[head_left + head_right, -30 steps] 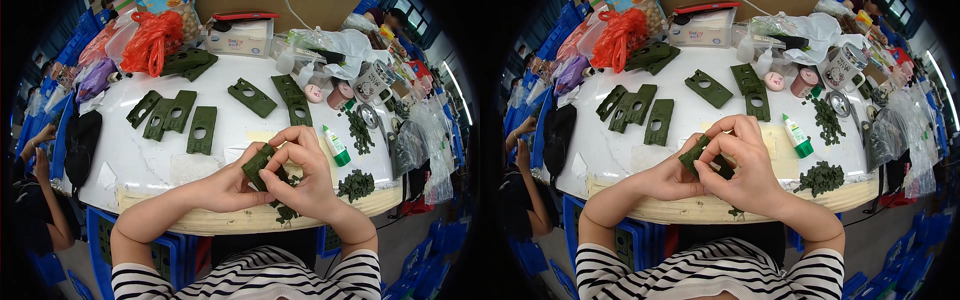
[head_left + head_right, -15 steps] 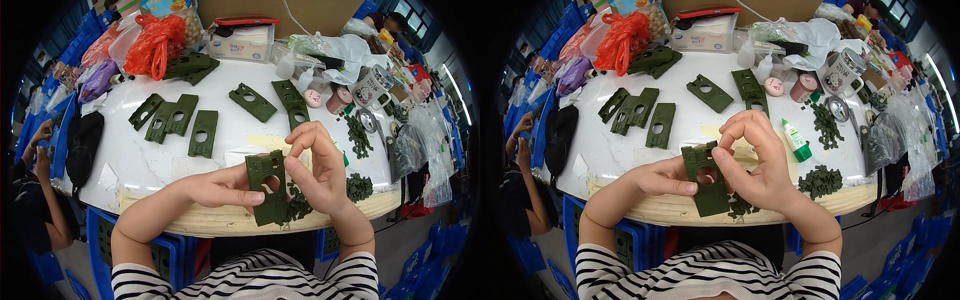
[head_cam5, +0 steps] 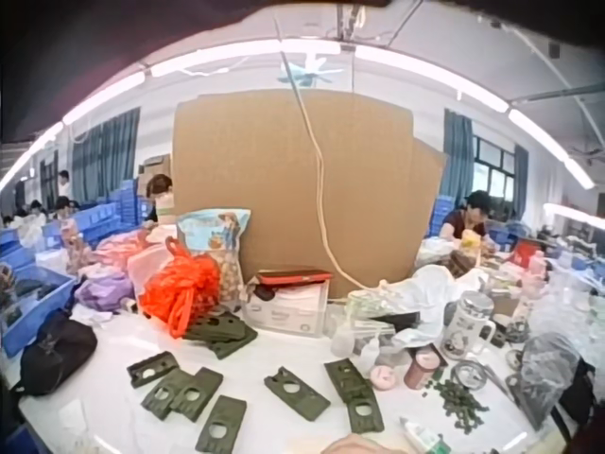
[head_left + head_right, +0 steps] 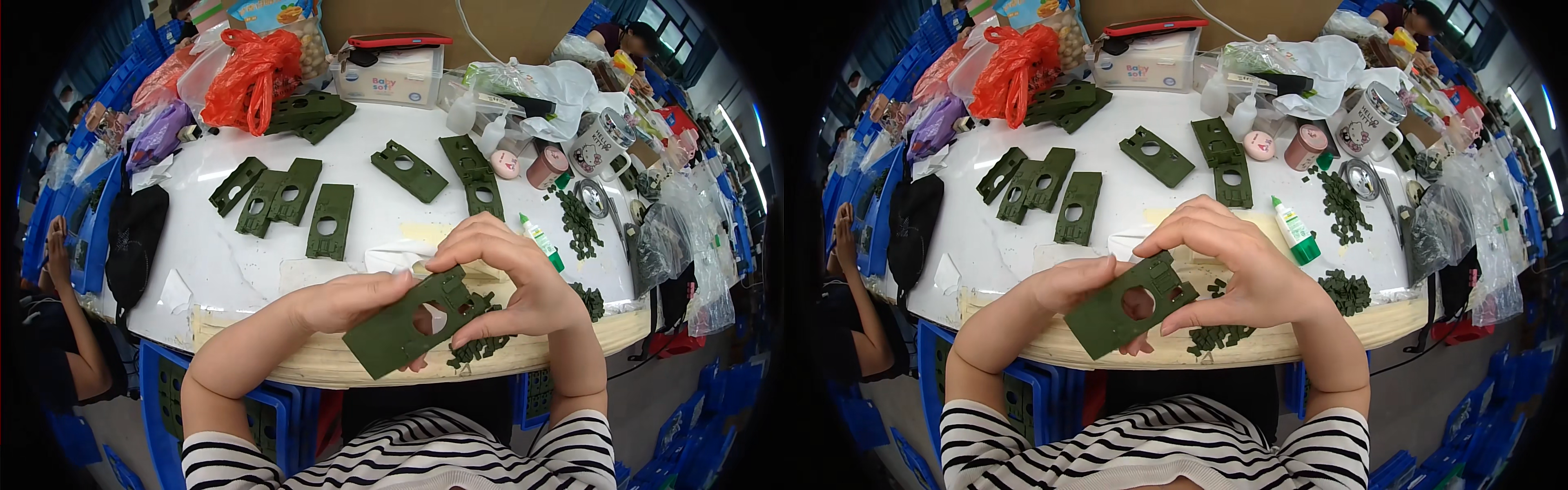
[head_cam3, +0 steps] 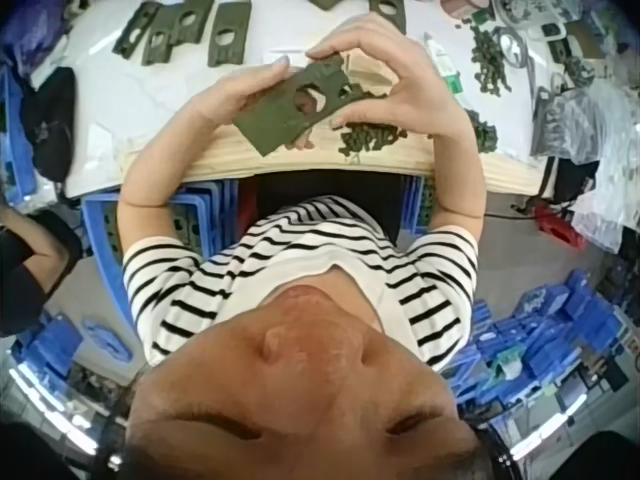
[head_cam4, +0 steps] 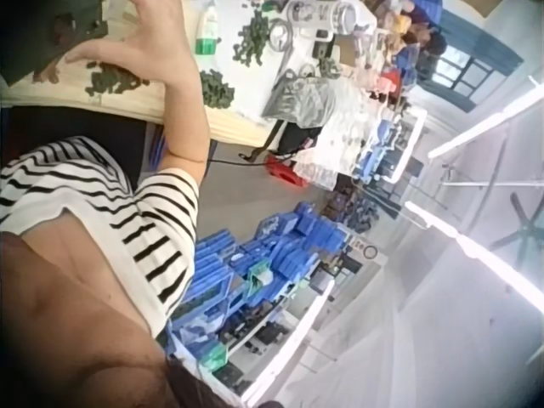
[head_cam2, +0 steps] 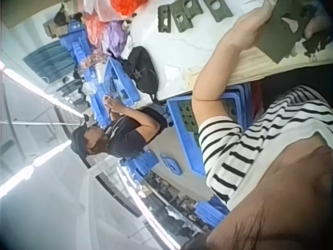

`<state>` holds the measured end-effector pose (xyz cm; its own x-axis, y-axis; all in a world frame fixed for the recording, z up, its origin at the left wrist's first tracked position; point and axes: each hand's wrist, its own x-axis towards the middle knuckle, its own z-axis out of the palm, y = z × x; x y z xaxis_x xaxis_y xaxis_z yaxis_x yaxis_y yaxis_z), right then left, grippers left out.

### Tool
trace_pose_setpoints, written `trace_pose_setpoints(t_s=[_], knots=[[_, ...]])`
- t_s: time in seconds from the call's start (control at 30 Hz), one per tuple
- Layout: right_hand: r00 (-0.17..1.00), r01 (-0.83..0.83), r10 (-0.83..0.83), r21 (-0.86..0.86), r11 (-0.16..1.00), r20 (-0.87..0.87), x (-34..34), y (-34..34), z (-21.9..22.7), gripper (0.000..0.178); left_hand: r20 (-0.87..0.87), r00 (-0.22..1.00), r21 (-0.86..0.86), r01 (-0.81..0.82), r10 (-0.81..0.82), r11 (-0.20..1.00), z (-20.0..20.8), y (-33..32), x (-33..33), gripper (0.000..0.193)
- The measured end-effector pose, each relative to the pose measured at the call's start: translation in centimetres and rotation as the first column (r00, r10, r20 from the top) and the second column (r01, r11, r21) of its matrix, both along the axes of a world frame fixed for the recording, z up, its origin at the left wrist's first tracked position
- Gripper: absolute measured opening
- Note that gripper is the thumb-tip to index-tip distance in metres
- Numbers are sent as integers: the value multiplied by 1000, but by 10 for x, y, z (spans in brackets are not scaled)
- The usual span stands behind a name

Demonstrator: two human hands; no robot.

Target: Assembling plastic components of toy tanks and applying adhesive.

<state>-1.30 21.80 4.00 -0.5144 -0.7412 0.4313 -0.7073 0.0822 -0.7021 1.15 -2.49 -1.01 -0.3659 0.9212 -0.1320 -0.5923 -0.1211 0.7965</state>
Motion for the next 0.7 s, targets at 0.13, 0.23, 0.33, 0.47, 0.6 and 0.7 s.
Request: trace_pose_setpoints(t_s=[0.13,0.23,0.33,0.47,0.6,0.7], knots=[[985,118,-131,-114,986,-116,3,-3,-1,63,15,943,-61,-332,333,941,4,8,-13,57],[959,208,-238,-185,960,-156,3,-4,-8,61,-41,908,-25,-417,416,908,5,8,-17,54],[934,269,-309,-216,939,-178,6,-7,-13,59,-124,893,19,-434,433,901,8,15,-10,74],[934,264,-307,-225,938,-183,10,-13,-16,59,-85,875,36,-475,476,879,-5,10,-11,91],[871,373,-432,-256,892,-234,9,-5,-20,69,-199,894,69,-396,401,916,0,16,-7,96],[840,406,-471,-264,875,-270,12,-10,-24,69,-197,913,308,-287,356,907,-1,20,-6,89]])
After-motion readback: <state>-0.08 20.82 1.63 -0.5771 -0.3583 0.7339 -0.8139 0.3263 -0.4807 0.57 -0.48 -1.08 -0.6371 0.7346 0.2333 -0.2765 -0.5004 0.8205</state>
